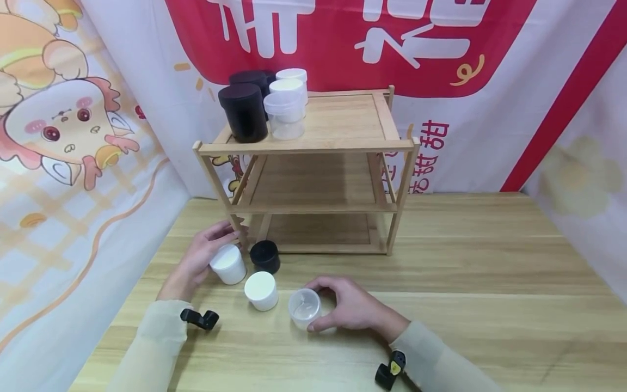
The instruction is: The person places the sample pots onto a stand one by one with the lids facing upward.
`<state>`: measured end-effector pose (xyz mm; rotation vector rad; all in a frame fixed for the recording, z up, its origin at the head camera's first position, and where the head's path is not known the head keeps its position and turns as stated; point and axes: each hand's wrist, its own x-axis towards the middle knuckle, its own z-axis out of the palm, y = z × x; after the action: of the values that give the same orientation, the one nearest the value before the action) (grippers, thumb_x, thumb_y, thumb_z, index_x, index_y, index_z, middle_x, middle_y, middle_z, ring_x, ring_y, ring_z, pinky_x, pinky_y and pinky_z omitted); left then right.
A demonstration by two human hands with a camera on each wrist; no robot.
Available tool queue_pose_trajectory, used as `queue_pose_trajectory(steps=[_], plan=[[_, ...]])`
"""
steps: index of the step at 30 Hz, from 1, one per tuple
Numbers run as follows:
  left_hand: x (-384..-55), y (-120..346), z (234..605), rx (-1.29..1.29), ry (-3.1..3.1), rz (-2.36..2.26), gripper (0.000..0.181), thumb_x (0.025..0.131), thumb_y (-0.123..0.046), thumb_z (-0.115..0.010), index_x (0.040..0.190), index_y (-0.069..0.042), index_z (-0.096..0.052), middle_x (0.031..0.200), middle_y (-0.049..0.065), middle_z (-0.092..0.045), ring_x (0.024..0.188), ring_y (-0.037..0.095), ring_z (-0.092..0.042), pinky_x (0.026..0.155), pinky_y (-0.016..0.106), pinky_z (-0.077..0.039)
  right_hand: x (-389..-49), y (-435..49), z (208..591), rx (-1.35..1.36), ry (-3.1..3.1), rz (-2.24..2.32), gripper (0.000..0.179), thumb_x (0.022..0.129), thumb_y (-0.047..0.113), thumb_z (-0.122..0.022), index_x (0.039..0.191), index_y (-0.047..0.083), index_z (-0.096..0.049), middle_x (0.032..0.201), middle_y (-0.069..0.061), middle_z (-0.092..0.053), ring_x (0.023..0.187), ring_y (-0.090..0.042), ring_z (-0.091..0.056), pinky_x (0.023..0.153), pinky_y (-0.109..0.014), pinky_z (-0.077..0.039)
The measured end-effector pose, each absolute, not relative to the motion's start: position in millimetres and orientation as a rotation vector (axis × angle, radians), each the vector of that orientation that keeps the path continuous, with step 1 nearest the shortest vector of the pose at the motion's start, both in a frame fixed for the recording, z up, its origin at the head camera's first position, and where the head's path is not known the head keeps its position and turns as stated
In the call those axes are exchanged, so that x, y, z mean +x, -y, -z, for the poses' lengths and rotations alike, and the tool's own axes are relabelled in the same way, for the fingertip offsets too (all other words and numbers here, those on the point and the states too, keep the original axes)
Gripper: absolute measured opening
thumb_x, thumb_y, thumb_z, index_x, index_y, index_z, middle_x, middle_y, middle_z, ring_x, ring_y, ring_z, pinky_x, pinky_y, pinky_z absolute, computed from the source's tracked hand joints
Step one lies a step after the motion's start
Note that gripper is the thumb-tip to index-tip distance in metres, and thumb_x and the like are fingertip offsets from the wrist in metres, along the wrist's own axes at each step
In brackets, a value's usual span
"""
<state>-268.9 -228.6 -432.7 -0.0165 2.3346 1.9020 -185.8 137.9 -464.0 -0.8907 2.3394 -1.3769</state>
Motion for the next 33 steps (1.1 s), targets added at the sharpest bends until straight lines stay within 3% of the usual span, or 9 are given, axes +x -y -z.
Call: queue_pose_trajectory(steps=[7,18,26,33], plan=[[-267.6,230.8,435.6,-0.016,-2.331,-1.914,0.055,0.107,-0.024,-0.068,0.158,-0.011,-0.053,0.154,0.016,-0.062,0.124,0.014,-0.063,0.099,0.019,-0.054,-186.1,-136.9,466.7,-0.904,-2.311,1.389,0.060,0.073,0.033,-0.100,0.126,0.024,-0.073,0.126,0.009,-0.075,0.118,-0.015,-0.067,0.110,-0.038,-0.048],[-266.9,230.0,440.2,0.002,-2.312,-1.932,0.054,0.106,-0.024,-0.069,0.157,-0.014,-0.055,0.151,0.011,-0.066,0.129,0.017,-0.063,0.102,0.021,-0.052,-182.9,-138.8,469.1,-0.902,-2.330,1.371,0.060,0.075,0.036,-0.099,0.127,0.024,-0.073,0.125,0.008,-0.075,0.117,-0.016,-0.066,0.109,-0.035,-0.049],[-267.4,229.9,436.2,-0.010,-2.324,-1.921,0.055,0.107,-0.026,-0.069,0.158,-0.012,-0.054,0.153,0.016,-0.063,0.127,0.017,-0.064,0.099,0.021,-0.053,-185.7,-139.0,468.4,-0.913,-2.338,1.371,0.059,0.075,0.036,-0.099,0.126,0.023,-0.073,0.125,0.007,-0.076,0.118,-0.016,-0.066,0.110,-0.036,-0.049],[-267.7,230.5,437.4,0.005,-2.301,-1.939,0.054,0.107,-0.025,-0.068,0.158,-0.014,-0.054,0.155,0.014,-0.063,0.130,0.016,-0.063,0.101,0.020,-0.053,-186.3,-139.1,469.5,-0.882,-2.333,1.362,0.060,0.074,0.038,-0.099,0.127,0.026,-0.073,0.126,0.010,-0.075,0.119,-0.015,-0.066,0.111,-0.036,-0.047]])
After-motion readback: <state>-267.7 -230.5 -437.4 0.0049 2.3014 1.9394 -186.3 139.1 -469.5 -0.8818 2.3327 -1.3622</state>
